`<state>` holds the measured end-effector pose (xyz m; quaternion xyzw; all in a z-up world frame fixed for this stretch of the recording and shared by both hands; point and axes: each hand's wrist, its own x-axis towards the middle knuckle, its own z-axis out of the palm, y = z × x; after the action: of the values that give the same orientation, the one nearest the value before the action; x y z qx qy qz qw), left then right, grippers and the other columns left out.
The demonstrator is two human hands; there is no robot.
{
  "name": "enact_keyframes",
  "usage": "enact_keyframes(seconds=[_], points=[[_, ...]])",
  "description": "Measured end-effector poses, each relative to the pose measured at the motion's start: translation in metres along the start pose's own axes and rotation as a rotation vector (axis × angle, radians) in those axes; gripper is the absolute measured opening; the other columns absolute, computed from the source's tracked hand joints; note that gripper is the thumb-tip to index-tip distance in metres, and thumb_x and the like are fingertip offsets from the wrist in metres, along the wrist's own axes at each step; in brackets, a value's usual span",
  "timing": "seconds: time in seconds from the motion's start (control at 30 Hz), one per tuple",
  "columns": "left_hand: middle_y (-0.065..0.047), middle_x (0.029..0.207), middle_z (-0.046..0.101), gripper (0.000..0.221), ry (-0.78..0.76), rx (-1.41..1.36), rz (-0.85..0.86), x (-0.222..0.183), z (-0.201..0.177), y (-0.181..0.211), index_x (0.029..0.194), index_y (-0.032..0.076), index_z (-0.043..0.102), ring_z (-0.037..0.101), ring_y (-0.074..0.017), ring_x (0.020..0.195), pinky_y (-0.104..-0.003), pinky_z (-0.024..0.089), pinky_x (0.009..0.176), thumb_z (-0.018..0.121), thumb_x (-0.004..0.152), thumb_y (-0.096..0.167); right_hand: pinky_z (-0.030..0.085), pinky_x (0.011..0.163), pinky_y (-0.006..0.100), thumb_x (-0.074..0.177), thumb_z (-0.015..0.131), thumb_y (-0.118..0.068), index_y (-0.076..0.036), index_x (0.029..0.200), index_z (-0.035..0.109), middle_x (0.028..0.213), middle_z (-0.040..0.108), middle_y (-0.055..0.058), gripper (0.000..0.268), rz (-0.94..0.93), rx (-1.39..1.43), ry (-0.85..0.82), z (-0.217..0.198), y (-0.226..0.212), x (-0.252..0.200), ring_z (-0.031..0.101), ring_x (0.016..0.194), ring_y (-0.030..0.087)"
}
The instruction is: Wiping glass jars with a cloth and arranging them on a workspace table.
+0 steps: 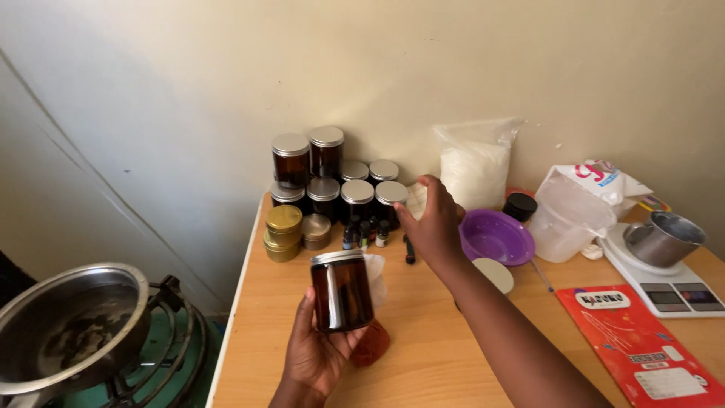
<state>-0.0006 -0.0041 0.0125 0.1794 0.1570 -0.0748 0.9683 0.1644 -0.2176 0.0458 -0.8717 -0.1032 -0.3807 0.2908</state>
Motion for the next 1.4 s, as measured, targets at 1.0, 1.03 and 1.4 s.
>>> enact_keyframes(seconds=[1.0,1.03,1.4], points=[[-0.023,0.139,0.072,0.064,-0.001,-0.045,-0.101,0.003,-0.001,0.0,0.147,0.008,0.063,0.068,-0.0383,0.124,-0.056,0.057,0.095,0.063,0.092,0.041,0.033,0.112,0.052,0.07,0.095,-0.043,-0.022,0.148,0.039,0.152,0.063,0.002,0.098,0.559,0.101,-0.306,0.099,0.046,0.055,0.061,0.135,0.024],[-0.023,0.139,0.072,0.064,0.0,-0.046,-0.1,0.004,-0.003,0.0,0.147,0.008,0.063,0.068,-0.0383,0.124,-0.056,0.057,0.095,0.063,0.092,0.041,0.033,0.112,0.052,0.07,0.095,-0.043,-0.022,0.148,0.039,0.152,0.063,0.002,0.098,0.557,0.101,-0.307,0.099,0.047,0.056,0.061,0.135,0.024],[-0.022,0.131,0.076,0.067,-0.009,-0.007,-0.08,0.009,-0.01,-0.002,0.142,0.005,0.067,0.072,-0.036,0.114,-0.051,0.059,0.086,0.066,0.09,0.047,0.053,0.08,0.034,0.061,0.098,-0.037,-0.019,0.127,0.042,0.115,0.058,0.004,0.089,0.654,0.386,-0.1,0.025,0.025,0.098,0.063,0.097,0.018]])
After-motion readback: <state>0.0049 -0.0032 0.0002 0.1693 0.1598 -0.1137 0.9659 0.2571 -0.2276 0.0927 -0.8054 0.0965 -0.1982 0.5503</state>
